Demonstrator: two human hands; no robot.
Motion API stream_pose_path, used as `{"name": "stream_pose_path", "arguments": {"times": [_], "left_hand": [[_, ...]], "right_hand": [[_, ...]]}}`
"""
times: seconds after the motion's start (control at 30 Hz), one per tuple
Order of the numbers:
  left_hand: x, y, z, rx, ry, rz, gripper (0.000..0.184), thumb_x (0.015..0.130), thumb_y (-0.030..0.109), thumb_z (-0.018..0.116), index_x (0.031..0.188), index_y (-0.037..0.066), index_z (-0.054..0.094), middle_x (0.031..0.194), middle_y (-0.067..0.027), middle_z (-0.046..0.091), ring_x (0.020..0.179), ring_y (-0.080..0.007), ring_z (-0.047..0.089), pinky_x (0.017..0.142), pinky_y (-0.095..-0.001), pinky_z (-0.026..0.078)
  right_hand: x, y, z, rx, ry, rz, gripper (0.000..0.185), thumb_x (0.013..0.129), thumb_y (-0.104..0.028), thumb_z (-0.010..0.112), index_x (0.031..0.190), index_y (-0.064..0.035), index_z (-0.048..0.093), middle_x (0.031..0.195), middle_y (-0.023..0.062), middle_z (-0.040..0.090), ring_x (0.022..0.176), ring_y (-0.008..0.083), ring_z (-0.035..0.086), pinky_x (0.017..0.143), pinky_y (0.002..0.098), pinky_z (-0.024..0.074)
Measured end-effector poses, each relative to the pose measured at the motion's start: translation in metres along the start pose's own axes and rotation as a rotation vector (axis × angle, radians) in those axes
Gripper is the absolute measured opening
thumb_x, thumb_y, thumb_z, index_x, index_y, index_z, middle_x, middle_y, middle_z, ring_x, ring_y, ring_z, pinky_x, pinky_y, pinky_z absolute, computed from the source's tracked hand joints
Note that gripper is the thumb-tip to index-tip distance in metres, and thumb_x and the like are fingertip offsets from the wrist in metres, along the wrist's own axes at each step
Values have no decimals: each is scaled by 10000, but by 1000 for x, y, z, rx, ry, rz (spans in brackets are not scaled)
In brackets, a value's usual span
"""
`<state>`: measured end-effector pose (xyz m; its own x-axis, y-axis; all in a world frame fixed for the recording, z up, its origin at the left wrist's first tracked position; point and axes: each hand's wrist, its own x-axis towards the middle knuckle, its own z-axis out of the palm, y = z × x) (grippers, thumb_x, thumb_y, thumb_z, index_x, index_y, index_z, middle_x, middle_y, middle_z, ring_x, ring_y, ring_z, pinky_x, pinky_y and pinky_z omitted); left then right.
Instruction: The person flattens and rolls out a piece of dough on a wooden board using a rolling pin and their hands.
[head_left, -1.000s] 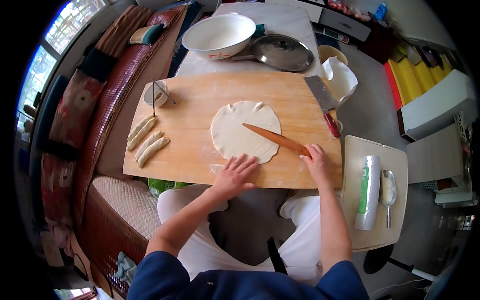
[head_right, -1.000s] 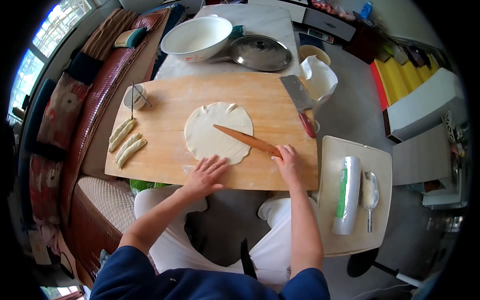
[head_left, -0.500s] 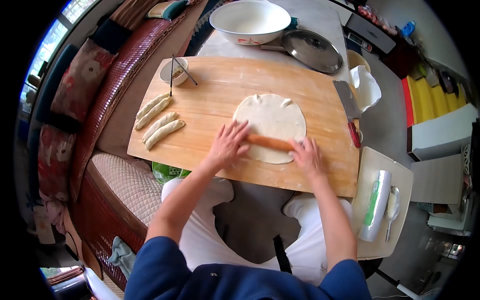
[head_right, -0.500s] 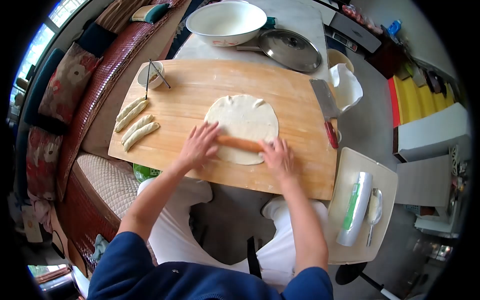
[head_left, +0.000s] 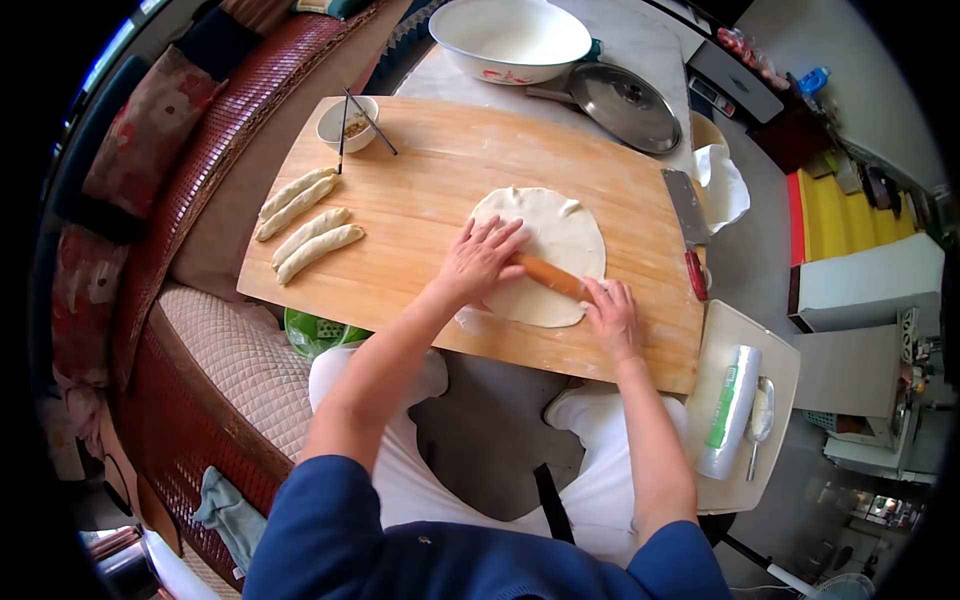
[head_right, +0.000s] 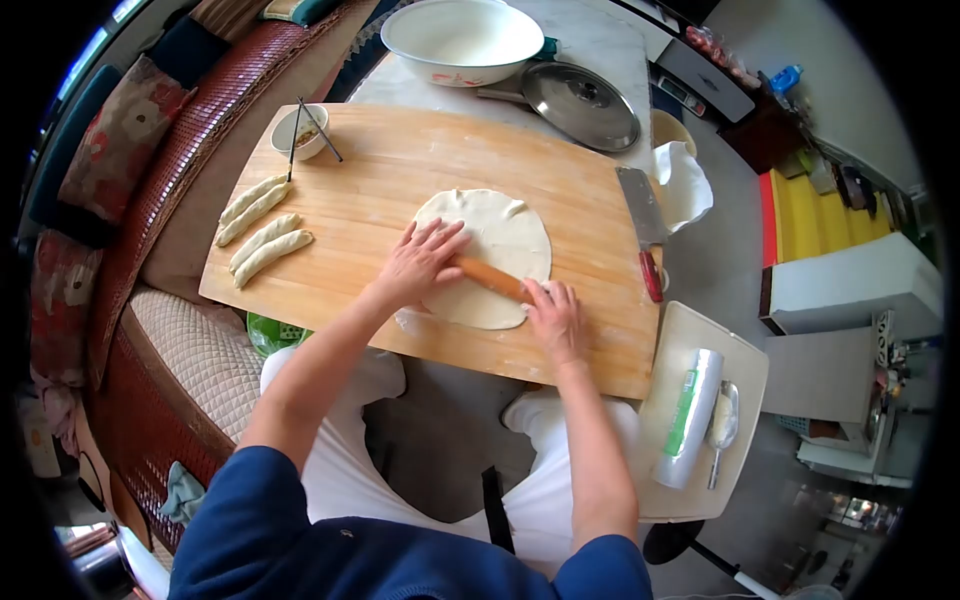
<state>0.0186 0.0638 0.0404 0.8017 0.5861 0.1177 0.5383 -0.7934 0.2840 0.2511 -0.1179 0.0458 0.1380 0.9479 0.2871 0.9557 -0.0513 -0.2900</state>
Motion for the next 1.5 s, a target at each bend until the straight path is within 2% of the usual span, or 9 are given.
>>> {"name": "stream_pose_path", "arguments": {"times": [0.07, 0.17, 0.27, 0.4, 0.6, 0.83, 1.03, 1.2, 1.5], "left_hand": [[-28, 1, -10, -26, -63, 85, 708, 874, 408, 660, 1510, 223, 409, 1604, -8, 346, 1482, -275, 295, 1220, -521, 203], [-92, 2, -30, -32, -128, 190, 726, 859, 395, 677, 1515, 244, 404, 1607, -3, 337, 1476, -299, 294, 1221, -534, 193], [-117, 7, -37, -65, -161, 185, 748, 860, 392, 676, 1528, 224, 383, 1616, -9, 320, 1488, -317, 268, 1222, -538, 188], [-73, 25, -40, -11, -122, 160, 748, 890, 439, 641, 1543, 214, 356, 1628, -17, 295, 1515, -323, 211, 1230, -535, 173], [49, 30, 19, 32, 21, 78, 734, 940, 514, 571, 1558, 201, 328, 1639, -39, 269, 1517, -340, 202, 1220, -524, 199], [149, 12, 41, 25, 159, -280, 663, 1008, 555, 436, 1547, 178, 351, 1645, -53, 257, 1516, -353, 199, 1213, -517, 216], [38, 64, 29, 31, -4, 59, 716, 931, 483, 595, 1540, 184, 367, 1631, -54, 287, 1504, -342, 239, 1209, -525, 231], [-85, 112, -2, -34, -182, 291, 889, 827, 577, 659, 1563, 198, 335, 1631, -46, 292, 1491, -324, 277, 1199, -527, 251], [25, 51, 27, 68, 123, -113, 708, 935, 462, 606, 1541, 191, 360, 1634, -28, 277, 1497, -337, 252, 1196, -544, 237]], "right_hand": [[-23, -23, -2, -25, -4, 59, 468, 830, -195, 743, 1281, -207, 620, 1077, 48, 567, 1026, 277, 561, 799, 436, 513], [-57, -64, -10, 65, 0, 79, 442, 812, -103, 722, 1242, -145, 628, 1095, 62, 570, 1051, 276, 560, 860, 432, 489], [-75, -61, -2, 163, 10, 91, 437, 792, -106, 731, 1219, -150, 643, 1091, 68, 576, 1055, 283, 557, 872, 440, 473], [-75, -18, -9, 98, 65, 88, 437, 789, -126, 739, 1215, -157, 645, 1102, 73, 581, 1063, 290, 554, 896, 431, 451], [-7, 52, -18, -156, 71, 120, 425, 851, -226, 733, 1264, -201, 636, 1216, 74, 591, 1148, 273, 531, 988, 460, 401], [88, 132, 28, -123, 129, 114, 398, 909, -300, 685, 1301, -255, 631, 1430, 79, 530, 1340, 300, 441, 1099, 481, 339], [-8, 101, -5, -56, 84, 107, 404, 831, -292, 743, 1216, -209, 656, 1423, 62, 527, 1332, 297, 442, 1104, 490, 329], [-80, 57, -38, -33, -38, 87, 400, 806, -246, 757, 1191, -190, 667, 1417, 48, 524, 1322, 296, 451, 1087, 474, 355], [-15, 73, -20, -27, 9, 76, 356, 890, -276, 688, 1244, -236, 671, 1427, 56, 522, 1323, 299, 449, 1083, 483, 357]]}}
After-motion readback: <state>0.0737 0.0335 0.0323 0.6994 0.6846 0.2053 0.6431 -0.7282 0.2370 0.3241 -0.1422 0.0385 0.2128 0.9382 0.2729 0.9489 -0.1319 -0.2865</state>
